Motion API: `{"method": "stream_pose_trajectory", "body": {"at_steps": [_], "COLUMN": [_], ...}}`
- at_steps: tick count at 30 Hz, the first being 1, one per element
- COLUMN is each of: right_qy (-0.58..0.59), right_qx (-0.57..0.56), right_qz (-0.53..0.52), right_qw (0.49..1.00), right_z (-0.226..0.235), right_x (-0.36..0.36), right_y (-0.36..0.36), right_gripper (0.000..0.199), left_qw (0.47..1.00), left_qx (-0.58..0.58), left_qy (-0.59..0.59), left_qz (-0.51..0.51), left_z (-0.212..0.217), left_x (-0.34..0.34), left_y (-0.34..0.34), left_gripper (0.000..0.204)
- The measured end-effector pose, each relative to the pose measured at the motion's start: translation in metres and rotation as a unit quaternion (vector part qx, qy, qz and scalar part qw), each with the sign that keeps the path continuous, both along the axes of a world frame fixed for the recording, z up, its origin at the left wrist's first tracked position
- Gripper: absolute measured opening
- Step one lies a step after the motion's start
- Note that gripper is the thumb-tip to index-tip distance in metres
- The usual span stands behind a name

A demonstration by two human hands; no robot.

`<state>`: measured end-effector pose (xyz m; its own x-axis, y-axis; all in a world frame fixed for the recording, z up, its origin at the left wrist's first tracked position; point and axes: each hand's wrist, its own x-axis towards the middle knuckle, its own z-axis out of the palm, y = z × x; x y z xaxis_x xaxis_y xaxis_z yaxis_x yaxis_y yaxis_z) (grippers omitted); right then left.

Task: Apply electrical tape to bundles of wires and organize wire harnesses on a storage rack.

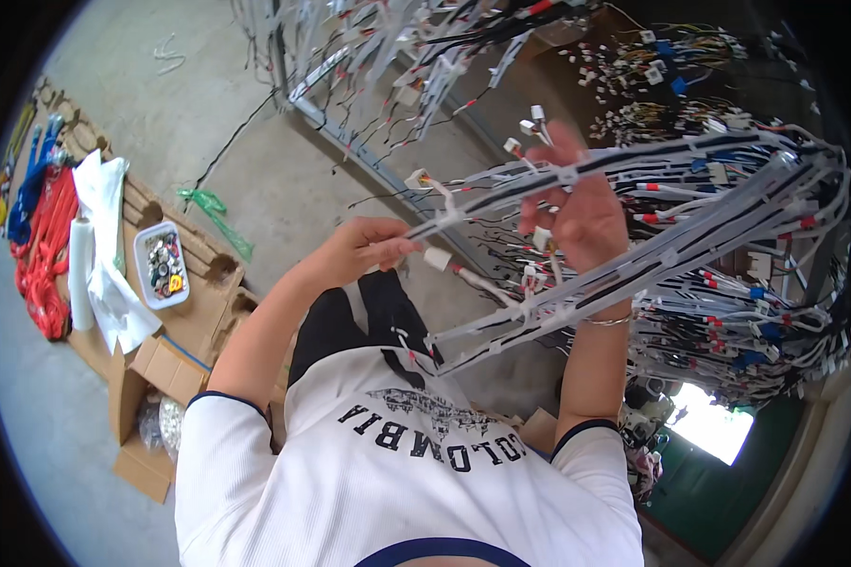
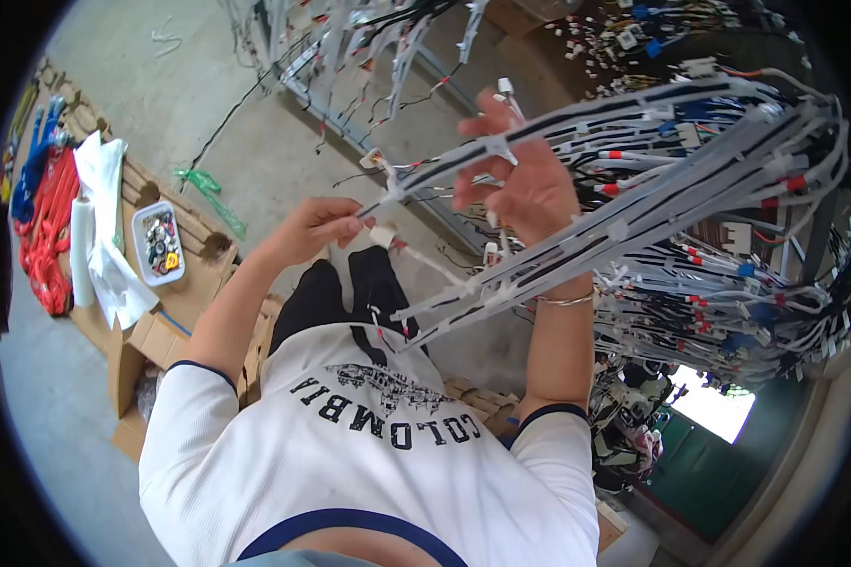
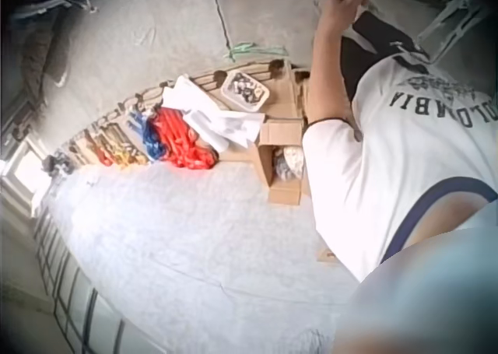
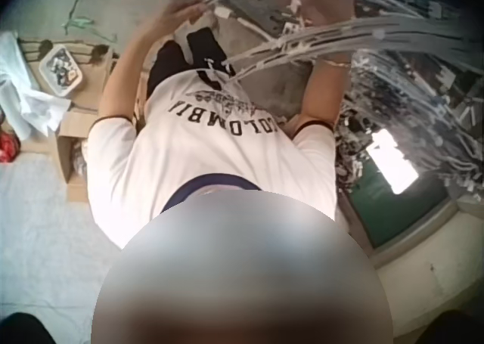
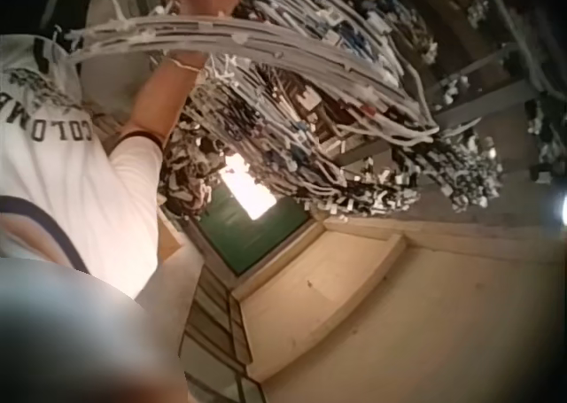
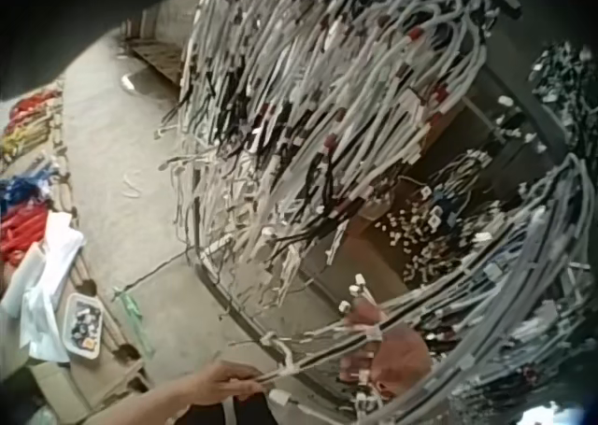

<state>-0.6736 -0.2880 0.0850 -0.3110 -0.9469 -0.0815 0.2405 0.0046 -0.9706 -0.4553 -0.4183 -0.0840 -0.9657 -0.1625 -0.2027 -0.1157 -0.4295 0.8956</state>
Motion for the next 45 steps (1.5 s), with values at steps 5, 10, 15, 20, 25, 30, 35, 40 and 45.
{"method": "stream_pose_trajectory", "body": {"at_steps": [5, 10, 15, 20, 25, 30, 35, 40, 45], "right_qy": [0.039, 0.066, 0.060, 0.026, -0.006, -0.022, -0.029, -0.062, -0.057], "right_qx": [-0.032, -0.019, -0.028, -0.035, -0.015, -0.034, -0.040, -0.045, -0.074], "right_qz": [0.000, 0.032, 0.046, 0.066, 0.055, 0.075, 0.082, 0.089, 0.118], "right_qw": [0.999, 0.997, 0.997, 0.997, 0.998, 0.996, 0.995, 0.993, 0.989], "right_z": [-0.005, 0.001, -0.002, -0.002, -0.005, -0.010, -0.012, -0.010, -0.017], "right_x": [0.000, -0.003, 0.000, 0.001, 0.001, -0.002, -0.004, -0.002, -0.002], "right_y": [0.003, 0.004, 0.006, 0.007, 0.012, 0.010, 0.012, 0.015, 0.009], "right_gripper": [0.036, 0.037, 0.044, 0.045, 0.044, 0.045, 0.044, 0.044, 0.043], "left_qw": [0.993, 0.977, 0.981, 0.916, 0.893, 0.893, 0.866, 0.909, 0.931], "left_qx": [0.095, 0.188, 0.186, 0.307, 0.154, -0.060, -0.259, 0.112, 0.247], "left_qy": [0.050, 0.072, 0.034, 0.100, 0.173, 0.215, 0.229, 0.135, 0.053], "left_qz": [-0.057, -0.076, 0.043, 0.237, 0.387, 0.390, 0.361, 0.378, 0.262], "left_z": [0.007, 0.003, -0.007, 0.026, 0.085, 0.103, 0.104, 0.109, 0.093], "left_x": [0.032, 0.050, 0.035, 0.003, 0.008, 0.014, 0.016, 0.008, 0.001], "left_y": [0.004, 0.002, 0.006, 0.010, 0.016, 0.021, 0.015, -0.010, -0.023], "left_gripper": [0.034, 0.036, 0.049, 0.034, 0.029, 0.035, 0.038, 0.027, 0.023]}}
